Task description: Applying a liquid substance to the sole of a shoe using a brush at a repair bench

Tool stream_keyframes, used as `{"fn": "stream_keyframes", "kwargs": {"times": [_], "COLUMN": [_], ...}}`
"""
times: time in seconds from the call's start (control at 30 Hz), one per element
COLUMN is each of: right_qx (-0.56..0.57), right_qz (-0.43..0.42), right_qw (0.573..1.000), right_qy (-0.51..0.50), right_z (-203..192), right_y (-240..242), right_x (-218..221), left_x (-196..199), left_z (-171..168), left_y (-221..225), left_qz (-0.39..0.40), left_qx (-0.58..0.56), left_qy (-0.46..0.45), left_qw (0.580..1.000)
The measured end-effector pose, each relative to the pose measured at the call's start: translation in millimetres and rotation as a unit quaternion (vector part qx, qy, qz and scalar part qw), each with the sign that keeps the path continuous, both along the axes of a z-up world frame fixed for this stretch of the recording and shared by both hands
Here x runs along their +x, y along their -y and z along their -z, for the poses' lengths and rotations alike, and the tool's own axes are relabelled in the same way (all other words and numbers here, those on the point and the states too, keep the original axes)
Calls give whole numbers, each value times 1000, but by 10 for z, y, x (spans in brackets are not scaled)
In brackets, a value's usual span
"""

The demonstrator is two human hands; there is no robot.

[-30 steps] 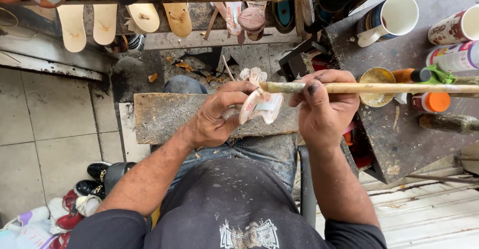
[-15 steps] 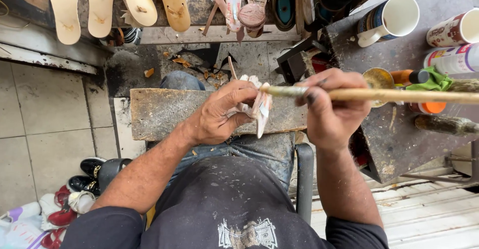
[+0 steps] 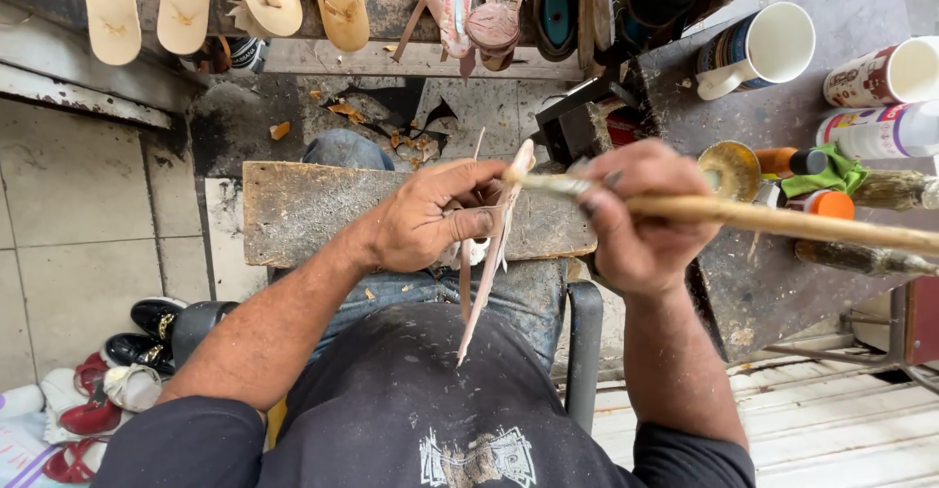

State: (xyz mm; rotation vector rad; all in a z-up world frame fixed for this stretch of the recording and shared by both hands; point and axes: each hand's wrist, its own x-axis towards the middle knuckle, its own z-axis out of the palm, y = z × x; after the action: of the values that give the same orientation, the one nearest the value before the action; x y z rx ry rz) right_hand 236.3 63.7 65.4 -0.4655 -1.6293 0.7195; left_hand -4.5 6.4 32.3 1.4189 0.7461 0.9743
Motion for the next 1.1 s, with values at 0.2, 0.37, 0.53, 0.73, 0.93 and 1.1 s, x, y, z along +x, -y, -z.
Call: {"fn": "stream_keyframes", "kwargs": {"times": [0.2, 0.37, 0.53, 0.73, 0.93, 1.1], "right_qx": [35, -4, 10, 16, -25, -92], "right_qz": [-2, 28, 33, 19, -55, -132], "right_qw": [999, 999, 999, 1000, 998, 987], "right_qy": [11, 41, 34, 11, 3, -12], "right_z": [16, 213, 211, 89, 155, 209], "right_y": [30, -38, 43, -89, -51, 117], "right_x": [-55, 33, 12, -20, 45, 15], "left_x": [37, 43, 82, 59, 73, 138], "left_z": [125, 145, 320, 499, 753, 641], "left_y": [50, 92, 84, 74, 45, 55], "left_qz": [-5, 19, 13, 27, 23, 1], "left_qx": [-71, -138, -157, -155, -167, -220], "left_qy": [16, 38, 53, 169, 254, 337], "left_qw": [997, 990, 986, 973, 952, 916]}}
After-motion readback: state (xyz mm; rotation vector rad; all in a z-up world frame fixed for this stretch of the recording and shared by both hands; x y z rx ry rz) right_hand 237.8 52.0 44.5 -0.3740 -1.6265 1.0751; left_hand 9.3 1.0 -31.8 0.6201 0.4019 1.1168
